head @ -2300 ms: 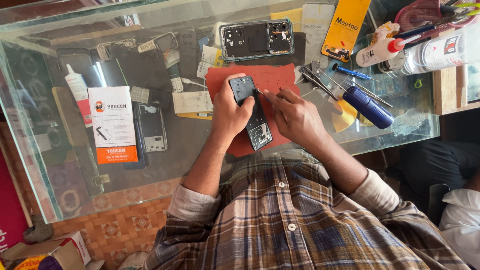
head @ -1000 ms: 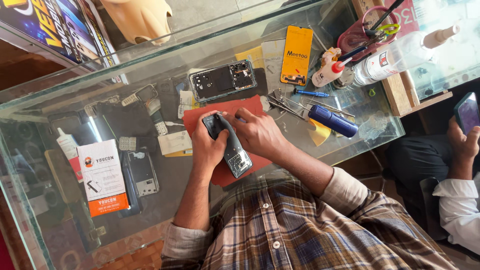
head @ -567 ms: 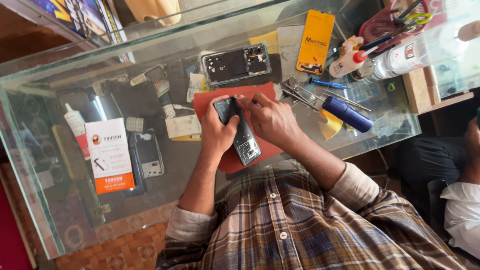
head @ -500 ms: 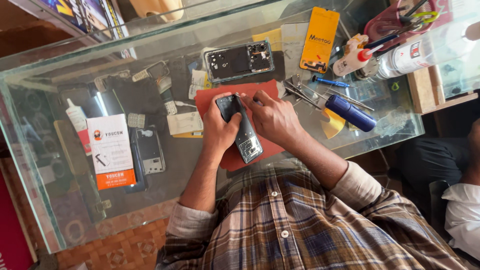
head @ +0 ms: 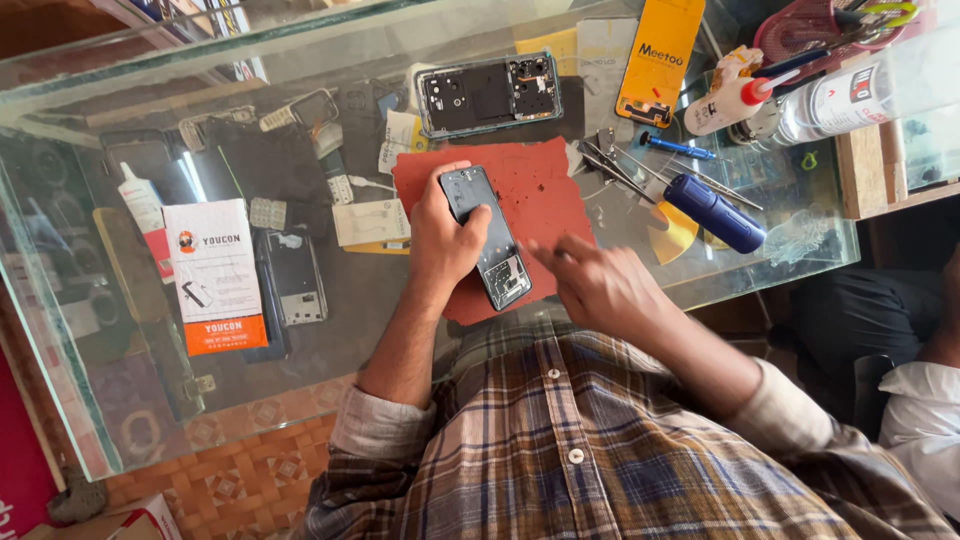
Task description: The person uses a metal spudger to pry and scrape the back of a disassembled smartphone, then applies adhesive from a small bottle to the phone's frame. The person continues to scrape and adjust the phone's edges with the spudger while holding the device over a red work mat.
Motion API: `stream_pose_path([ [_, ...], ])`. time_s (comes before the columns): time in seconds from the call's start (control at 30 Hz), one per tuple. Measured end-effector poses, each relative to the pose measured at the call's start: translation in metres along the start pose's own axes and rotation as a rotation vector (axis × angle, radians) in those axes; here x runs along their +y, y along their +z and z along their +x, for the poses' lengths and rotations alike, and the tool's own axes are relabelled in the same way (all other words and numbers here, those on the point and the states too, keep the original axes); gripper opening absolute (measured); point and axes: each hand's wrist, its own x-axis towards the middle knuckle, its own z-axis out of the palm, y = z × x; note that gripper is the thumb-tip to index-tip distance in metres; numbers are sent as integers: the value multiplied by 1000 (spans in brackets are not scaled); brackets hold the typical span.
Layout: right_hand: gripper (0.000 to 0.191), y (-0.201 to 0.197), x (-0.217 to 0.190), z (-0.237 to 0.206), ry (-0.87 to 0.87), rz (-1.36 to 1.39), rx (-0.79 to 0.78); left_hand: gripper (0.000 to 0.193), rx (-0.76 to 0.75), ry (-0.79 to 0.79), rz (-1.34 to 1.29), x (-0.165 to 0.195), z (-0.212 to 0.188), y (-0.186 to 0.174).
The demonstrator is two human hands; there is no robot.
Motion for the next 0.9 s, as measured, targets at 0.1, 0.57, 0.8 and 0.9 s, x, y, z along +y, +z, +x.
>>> stream_pose_path([
  [0.1,43,-15,-9,-30,58,-8,-201,47,3,1,6,0,-1,0],
  [0.57,52,11,-17,-26,243,24,153,52,242,347,-81,3,-9,-2],
  [0.8,56,16,-25,-29,81,55,31,52,242,372,-99,7,-17,2],
  [0.9,54,9,-24,-32,40,117,52,52,232,357,-118,7,-17,1],
])
